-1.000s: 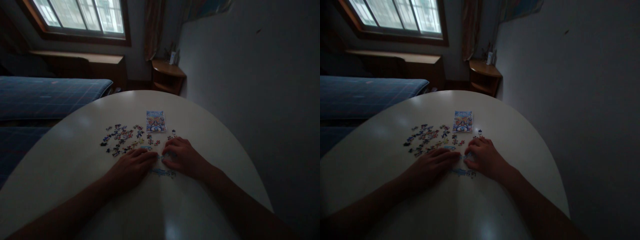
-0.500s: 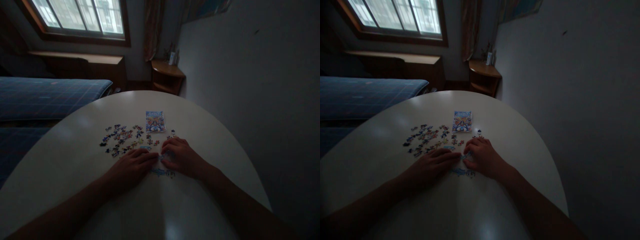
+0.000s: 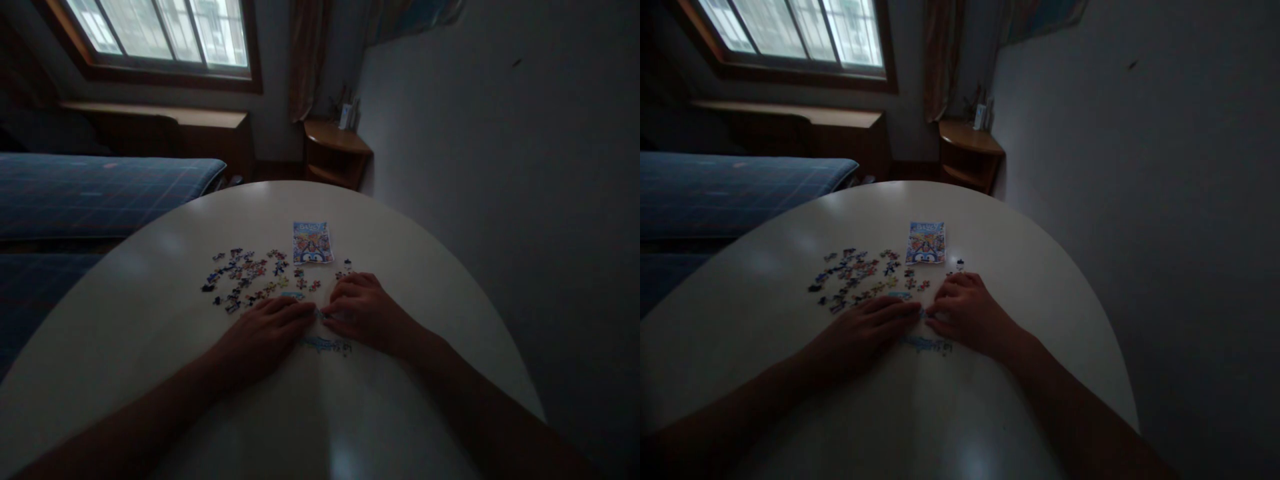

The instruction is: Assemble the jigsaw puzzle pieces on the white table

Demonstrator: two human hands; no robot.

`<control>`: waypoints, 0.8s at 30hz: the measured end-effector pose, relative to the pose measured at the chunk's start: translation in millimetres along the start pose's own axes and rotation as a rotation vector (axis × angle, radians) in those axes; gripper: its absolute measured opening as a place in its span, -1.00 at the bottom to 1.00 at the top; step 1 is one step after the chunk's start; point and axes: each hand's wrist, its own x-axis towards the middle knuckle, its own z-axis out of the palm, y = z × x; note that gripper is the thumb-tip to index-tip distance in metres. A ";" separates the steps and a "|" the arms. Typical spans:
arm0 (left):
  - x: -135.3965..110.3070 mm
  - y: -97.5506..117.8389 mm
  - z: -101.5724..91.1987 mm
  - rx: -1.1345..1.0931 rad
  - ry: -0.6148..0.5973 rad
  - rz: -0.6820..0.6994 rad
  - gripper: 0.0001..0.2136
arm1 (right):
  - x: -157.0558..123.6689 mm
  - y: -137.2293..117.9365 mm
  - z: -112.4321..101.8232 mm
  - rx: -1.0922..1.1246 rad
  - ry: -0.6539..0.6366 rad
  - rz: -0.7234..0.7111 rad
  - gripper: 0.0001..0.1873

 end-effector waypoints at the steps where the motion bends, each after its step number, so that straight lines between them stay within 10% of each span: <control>1: -0.1 -0.3 0.3 -0.001 0.007 -0.003 -0.69 | -0.1 0.9 -1.0 -0.009 0.006 -0.033 -0.93; 24: -0.4 -1.6 -0.7 -0.027 -0.015 0.003 -0.71 | -1.3 10.1 -11.6 0.114 -0.157 -0.070 -0.87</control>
